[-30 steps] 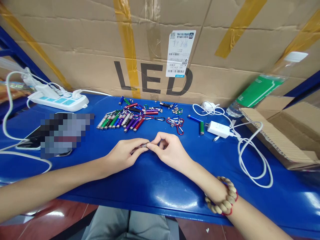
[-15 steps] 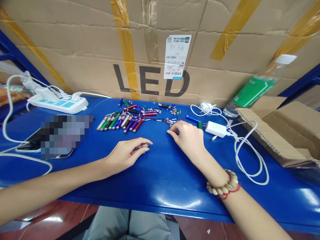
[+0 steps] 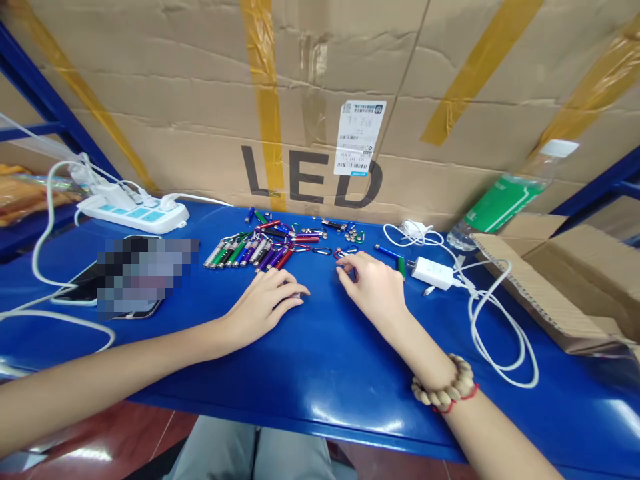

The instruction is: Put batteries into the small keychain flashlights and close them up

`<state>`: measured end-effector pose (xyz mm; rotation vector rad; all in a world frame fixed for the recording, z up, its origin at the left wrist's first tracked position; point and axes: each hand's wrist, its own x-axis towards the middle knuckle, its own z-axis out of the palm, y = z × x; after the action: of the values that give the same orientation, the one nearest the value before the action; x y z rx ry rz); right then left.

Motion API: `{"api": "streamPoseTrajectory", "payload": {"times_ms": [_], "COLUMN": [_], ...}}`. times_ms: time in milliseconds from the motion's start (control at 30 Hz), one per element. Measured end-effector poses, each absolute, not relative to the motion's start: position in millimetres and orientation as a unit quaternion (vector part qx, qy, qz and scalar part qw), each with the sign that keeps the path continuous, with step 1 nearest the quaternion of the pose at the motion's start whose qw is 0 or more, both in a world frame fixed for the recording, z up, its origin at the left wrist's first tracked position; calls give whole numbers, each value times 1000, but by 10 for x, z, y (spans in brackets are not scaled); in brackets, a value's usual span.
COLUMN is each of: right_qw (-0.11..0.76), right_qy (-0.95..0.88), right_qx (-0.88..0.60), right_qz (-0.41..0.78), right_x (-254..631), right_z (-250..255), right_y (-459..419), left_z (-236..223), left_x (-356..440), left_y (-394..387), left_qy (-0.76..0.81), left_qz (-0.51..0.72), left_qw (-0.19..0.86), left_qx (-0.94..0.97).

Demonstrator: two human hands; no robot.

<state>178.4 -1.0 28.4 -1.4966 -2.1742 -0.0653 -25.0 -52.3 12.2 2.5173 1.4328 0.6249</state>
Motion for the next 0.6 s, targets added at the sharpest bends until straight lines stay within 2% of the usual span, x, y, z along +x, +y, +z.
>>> {"api": "streamPoseTrajectory", "payload": {"times_ms": [300,433,600], "right_qw": [261,307,401], "right_qy": [-814,-814,-813], "right_qx": [-520,-494,-422], "right_qz": [-4,-9,17], "right_x": [1782,1754,1723], "right_z": [280,376,859], "right_y": [34,1,-279], "left_z": [41,98,470], "left_x": [-260,-272,-268], "left_y": [-482,-490,-797], "left_qy": [506,489,398], "left_qz": [189,256,389], "left_qw": [58,73,0], "left_qx": [840,830,831]}}
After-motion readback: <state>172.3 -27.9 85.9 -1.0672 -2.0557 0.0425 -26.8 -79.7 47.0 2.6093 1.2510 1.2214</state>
